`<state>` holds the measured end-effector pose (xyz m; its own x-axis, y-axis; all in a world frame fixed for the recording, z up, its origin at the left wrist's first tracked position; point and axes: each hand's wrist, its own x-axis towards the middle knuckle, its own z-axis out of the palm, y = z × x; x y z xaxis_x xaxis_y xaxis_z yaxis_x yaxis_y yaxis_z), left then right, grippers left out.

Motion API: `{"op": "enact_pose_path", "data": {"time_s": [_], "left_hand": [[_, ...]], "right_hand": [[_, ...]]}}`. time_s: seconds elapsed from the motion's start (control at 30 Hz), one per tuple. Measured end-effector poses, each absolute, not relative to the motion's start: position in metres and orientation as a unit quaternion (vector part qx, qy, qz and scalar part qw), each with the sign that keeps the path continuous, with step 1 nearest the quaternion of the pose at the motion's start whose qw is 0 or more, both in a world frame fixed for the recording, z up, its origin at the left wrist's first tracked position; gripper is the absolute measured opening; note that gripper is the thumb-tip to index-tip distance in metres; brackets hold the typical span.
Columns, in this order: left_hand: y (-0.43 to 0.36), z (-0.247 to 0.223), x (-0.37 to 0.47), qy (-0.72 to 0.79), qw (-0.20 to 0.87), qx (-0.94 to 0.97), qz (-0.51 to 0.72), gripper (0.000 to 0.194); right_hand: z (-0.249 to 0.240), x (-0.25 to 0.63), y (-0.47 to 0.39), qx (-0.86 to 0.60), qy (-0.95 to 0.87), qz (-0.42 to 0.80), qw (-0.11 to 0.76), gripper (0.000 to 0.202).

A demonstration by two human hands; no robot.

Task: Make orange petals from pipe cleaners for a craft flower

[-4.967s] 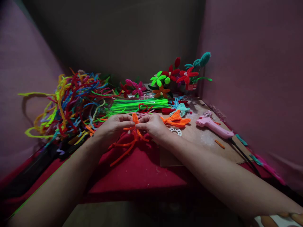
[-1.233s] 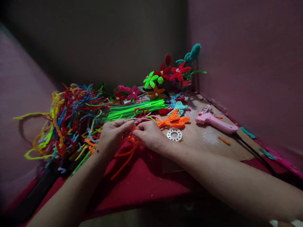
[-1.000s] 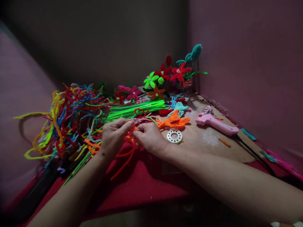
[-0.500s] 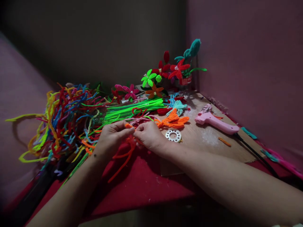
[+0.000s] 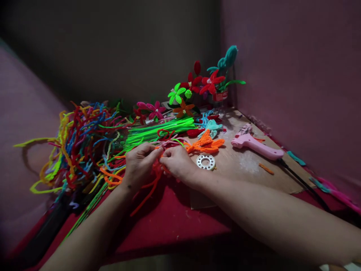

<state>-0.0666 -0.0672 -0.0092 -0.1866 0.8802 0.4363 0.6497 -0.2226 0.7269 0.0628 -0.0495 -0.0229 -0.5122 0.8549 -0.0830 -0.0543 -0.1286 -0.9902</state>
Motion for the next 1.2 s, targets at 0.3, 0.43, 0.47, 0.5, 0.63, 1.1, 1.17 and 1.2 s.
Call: {"op": "enact_pose_path", "data": {"time_s": [0.3,0.43,0.47,0.5,0.63,1.1,1.17,1.2], "left_hand": [[-0.066,-0.001,-0.068,0.581,0.349,0.505,0.535,0.026],[-0.071,0.004,-0.078,0.585,0.418,0.521,0.461,0.029],[-0.073,0.005,-0.079,0.594,0.420,0.536,0.428,0.029],[-0.075,0.005,-0.079,0.602,0.412,0.553,0.402,0.028],[-0.083,0.008,-0.075,0.623,0.230,0.614,0.425,0.024],[-0.082,-0.013,-0.067,0.577,-0.080,0.747,0.321,0.021],[-0.081,-0.010,-0.064,0.610,0.000,0.702,0.368,0.023],[-0.080,-0.008,-0.064,0.620,0.062,0.671,0.401,0.023]], "right_hand": [[-0.032,0.062,-0.040,-0.299,-0.499,0.735,0.349,0.015],[-0.030,0.063,-0.037,-0.284,-0.437,0.751,0.406,0.020],[-0.029,0.064,-0.036,-0.278,-0.427,0.751,0.420,0.023],[-0.029,0.064,-0.035,-0.272,-0.423,0.750,0.429,0.026],[-0.028,0.063,-0.033,-0.285,-0.433,0.728,0.448,0.027],[-0.029,0.064,-0.039,-0.297,-0.476,0.679,0.474,0.026],[-0.028,0.063,-0.039,-0.295,-0.464,0.681,0.484,0.025],[-0.028,0.064,-0.039,-0.296,-0.457,0.682,0.488,0.025]]}}
